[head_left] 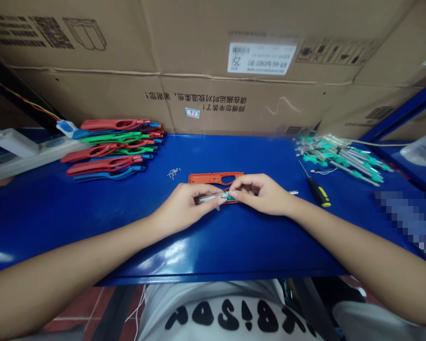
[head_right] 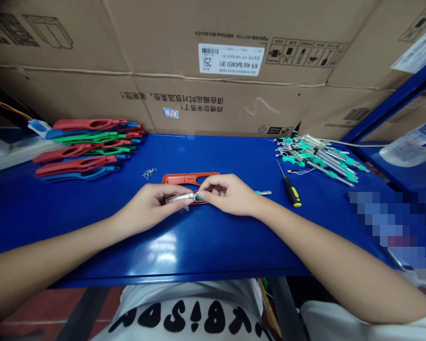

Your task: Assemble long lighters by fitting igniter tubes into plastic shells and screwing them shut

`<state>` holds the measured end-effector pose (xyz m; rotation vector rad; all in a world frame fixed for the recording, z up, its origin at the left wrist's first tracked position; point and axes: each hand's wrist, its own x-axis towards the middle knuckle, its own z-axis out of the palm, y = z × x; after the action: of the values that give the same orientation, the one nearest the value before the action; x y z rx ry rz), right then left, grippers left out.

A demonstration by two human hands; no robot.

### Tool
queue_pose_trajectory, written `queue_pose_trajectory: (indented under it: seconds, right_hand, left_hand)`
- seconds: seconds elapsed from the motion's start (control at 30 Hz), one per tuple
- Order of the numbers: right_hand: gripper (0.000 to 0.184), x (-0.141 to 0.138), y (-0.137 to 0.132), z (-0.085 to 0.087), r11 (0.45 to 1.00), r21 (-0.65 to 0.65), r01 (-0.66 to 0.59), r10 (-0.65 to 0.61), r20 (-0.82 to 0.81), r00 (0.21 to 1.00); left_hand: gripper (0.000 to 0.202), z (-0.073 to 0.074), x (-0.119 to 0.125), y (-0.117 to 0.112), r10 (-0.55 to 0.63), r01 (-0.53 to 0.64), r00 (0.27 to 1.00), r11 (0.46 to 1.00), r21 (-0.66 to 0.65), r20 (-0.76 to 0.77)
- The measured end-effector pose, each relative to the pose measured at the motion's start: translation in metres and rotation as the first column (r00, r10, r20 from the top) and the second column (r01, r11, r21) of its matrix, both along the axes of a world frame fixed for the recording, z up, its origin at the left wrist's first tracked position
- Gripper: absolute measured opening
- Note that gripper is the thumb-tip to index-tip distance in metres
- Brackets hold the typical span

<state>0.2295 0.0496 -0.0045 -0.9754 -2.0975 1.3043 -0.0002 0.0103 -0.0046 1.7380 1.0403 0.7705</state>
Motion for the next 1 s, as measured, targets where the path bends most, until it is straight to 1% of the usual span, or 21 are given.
queue_pose_trajectory:
  seconds: [0.17, 0.3, 0.53, 0.8, 0.87, 0.93, 1.0]
  right_hand:
    - [0.029, -0.001, -0.002, -0.002, 1.0, 0.014, 0.008, -0.008, -0.022, 1.0]
    - [0.03, -0.003, -0.003, -0.003, 1.0, 0.01, 0.025, -0.024, -0.049, 0.999]
    - [0.032, -0.006, -0.006, -0.007, 0.997, 0.046, 0.067, -0.066, -0.024, 0.998]
    - [0.027, -0.004, -0.005, -0.004, 0.996, 0.089, 0.026, -0.024, -0.017, 1.0]
    - [0.026, -0.003, -0.004, -0.004, 0.993, 0.113, 0.038, -0.037, -0.012, 0.999]
    - [0.027, -0.002, -0.003, -0.004, 0.992, 0.11, 0.063, -0.063, -0.005, 0.998]
    - [0.028, -0.001, -0.001, -0.004, 0.993, 0.082, 0.08, -0.08, -0.009, 0.997]
  left_hand:
    - [0.022, 0.001, 0.001, 0.0, -0.01, 0.01, 1.0, 1.0, -0.017, 0.005]
    - [0.021, -0.002, 0.003, -0.001, -0.004, 0.005, 1.0, 0.999, -0.045, 0.03]
    - [0.027, -0.007, 0.004, -0.002, 0.01, -0.01, 1.0, 1.0, 0.006, -0.014]
    - [0.02, 0.002, 0.003, -0.003, -0.001, 0.001, 1.0, 1.0, -0.003, 0.009]
    - [0.023, 0.004, 0.001, -0.003, 0.021, -0.021, 1.0, 1.0, 0.001, -0.006]
    - [0.03, 0.005, -0.003, -0.002, 0.051, -0.051, 0.999, 0.998, 0.027, -0.002]
    - [0.028, 0.006, -0.007, -0.001, 0.063, -0.062, 0.998, 0.994, 0.093, -0.006]
